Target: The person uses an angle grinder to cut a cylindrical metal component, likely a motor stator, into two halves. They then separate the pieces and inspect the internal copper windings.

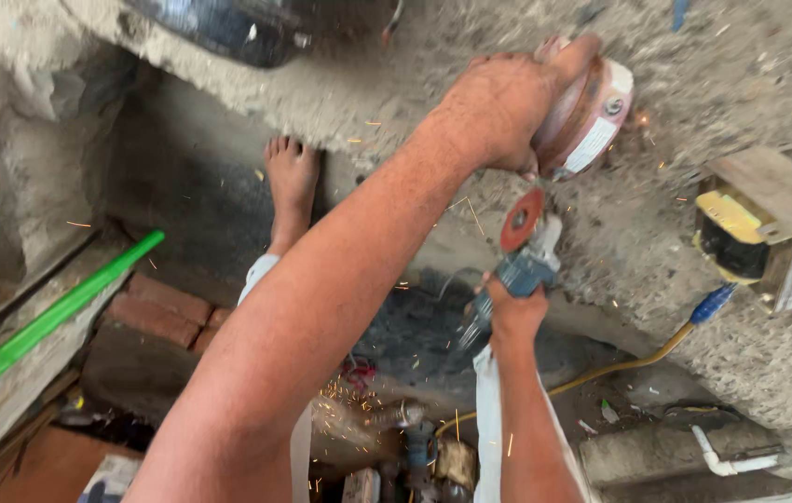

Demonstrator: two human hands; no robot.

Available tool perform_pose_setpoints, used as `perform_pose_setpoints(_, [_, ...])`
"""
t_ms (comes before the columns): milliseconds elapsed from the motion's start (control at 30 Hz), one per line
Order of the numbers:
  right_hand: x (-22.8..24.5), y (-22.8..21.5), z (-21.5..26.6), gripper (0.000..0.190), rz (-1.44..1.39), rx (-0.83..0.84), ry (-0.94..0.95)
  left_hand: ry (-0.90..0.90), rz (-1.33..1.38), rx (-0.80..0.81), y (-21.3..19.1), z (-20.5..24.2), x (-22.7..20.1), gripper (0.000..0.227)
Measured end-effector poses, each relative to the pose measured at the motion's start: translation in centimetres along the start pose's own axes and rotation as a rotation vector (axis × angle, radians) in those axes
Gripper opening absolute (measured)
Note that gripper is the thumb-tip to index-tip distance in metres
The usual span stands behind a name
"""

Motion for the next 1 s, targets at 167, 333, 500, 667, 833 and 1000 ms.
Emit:
perform_pose_setpoints(167, [0.1, 0.1, 0.8, 0.021, -0.16, 0.096, -0.01, 0.054, 0.066, 0.056, -1.4, -2.3, 0.1, 0.121])
perform_pose_setpoints(333, [2.6, -0.9, 0.3, 0.024, -0.174, 0.11, -0.075, 0.096, -0.007, 0.051, -3.0, -2.5, -0.7, 0.079])
perform_pose_setpoints(500, [2.7, -2.0, 0.8, 0.028, -0.232, 0.108, -0.099, 0.299, -0.112, -0.538, -7.8, 4.2, -4.6, 0.087])
perform_pose_setpoints(667, [2.8, -3.3, 0.6, 0.027, -0.212, 0.096, -0.108, 0.248, -0.054, -0.301, -6.5, 1.4, -4.3, 0.095])
perform_pose_setpoints(833, [3.5, -3.3, 1.4, 0.036, -0.296, 0.124, -0.116, 0.096, -0.048, 0.045, -5.0, -2.6, -0.8, 0.087])
perform_pose_setpoints(1000, [2.0, -2.6, 1.9, 0.037, -0.196, 0.206, -0.121, -0.076, 0.072, 0.35, -1.5, 2.3, 1.7, 0.124])
Point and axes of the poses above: each hand's wrist, its own z-axis away from the middle knuckle, its own y-axis out of the palm, x = y × z, the point moved 10 cm from there along -z, towards the middle knuckle, and after that the axes turned 7 degrees about -z, right-handed, at the moved point
